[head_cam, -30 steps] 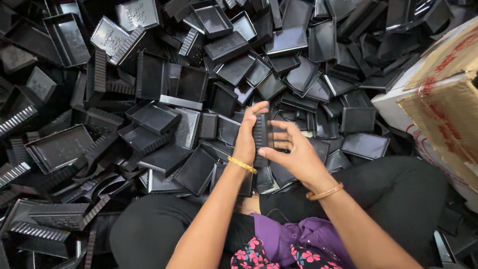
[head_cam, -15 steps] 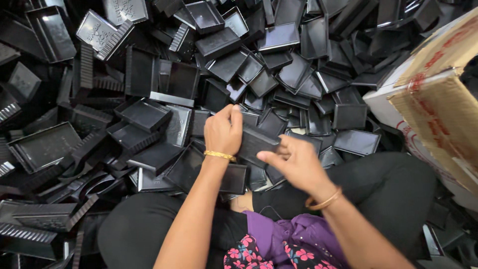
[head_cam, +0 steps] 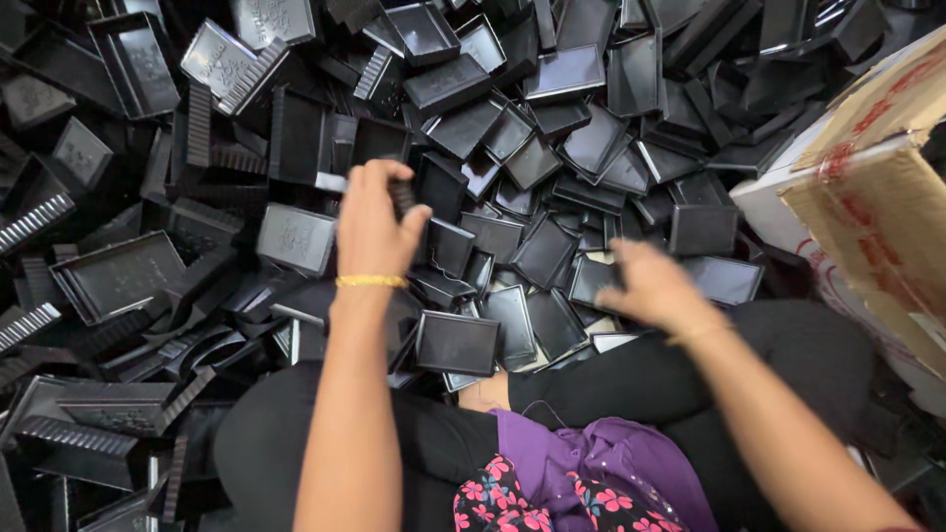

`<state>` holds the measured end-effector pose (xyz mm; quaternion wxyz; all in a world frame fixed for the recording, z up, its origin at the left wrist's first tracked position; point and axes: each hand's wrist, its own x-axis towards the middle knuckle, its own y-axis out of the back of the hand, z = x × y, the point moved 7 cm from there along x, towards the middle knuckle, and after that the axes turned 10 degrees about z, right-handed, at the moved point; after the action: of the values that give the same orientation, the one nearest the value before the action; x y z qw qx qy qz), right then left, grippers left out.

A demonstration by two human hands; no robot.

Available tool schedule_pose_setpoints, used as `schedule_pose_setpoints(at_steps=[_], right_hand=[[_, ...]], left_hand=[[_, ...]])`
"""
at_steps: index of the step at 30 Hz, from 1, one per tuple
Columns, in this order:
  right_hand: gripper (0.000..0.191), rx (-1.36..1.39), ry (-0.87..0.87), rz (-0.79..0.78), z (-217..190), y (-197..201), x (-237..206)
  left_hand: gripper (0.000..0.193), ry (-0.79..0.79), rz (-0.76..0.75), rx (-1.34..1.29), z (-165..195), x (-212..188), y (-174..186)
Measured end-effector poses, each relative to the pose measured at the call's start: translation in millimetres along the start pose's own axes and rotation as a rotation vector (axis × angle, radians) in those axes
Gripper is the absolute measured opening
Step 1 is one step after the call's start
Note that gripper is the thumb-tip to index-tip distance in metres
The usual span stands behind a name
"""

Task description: The person sits on the floor surrounded by a large pile of black plastic jewelry boxes and fits lids onto box bases one at a time, pressing each closed and setting it back onto the pile. The person repeats this lid-and-base assembly continuously throughout the episode.

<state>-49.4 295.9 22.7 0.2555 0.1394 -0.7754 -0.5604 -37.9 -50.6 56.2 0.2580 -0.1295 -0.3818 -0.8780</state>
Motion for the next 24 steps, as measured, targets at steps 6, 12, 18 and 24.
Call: schedule_pose_setpoints(at_steps=[6, 12, 18, 24], right_hand=[[0.091, -0.313, -0.511, -0.343, 31.8, -55.1, -12.0], [0.082, 0.345, -0.606, 0.027, 46.9, 1.1, 30.4], [0.064, 1.153, -0.795, -0.042, -34.4, 21.2, 42.4], [0.066, 1.34, -0.749, -0.124, -117.4, 8.5, 65.3]], left_hand=[[0.075, -0.077, 0.13, -0.411, 24.2, 3.9, 25.4], [0.053, 0.307, -0.003, -1.285, -12.0, 10.5, -10.5], [0.069, 0.784, -0.211, -1.775, -6.2, -12.3, -50.7], [0.06, 0.453, -0.262, -1.423, 26.9, -13.2, -58.0]])
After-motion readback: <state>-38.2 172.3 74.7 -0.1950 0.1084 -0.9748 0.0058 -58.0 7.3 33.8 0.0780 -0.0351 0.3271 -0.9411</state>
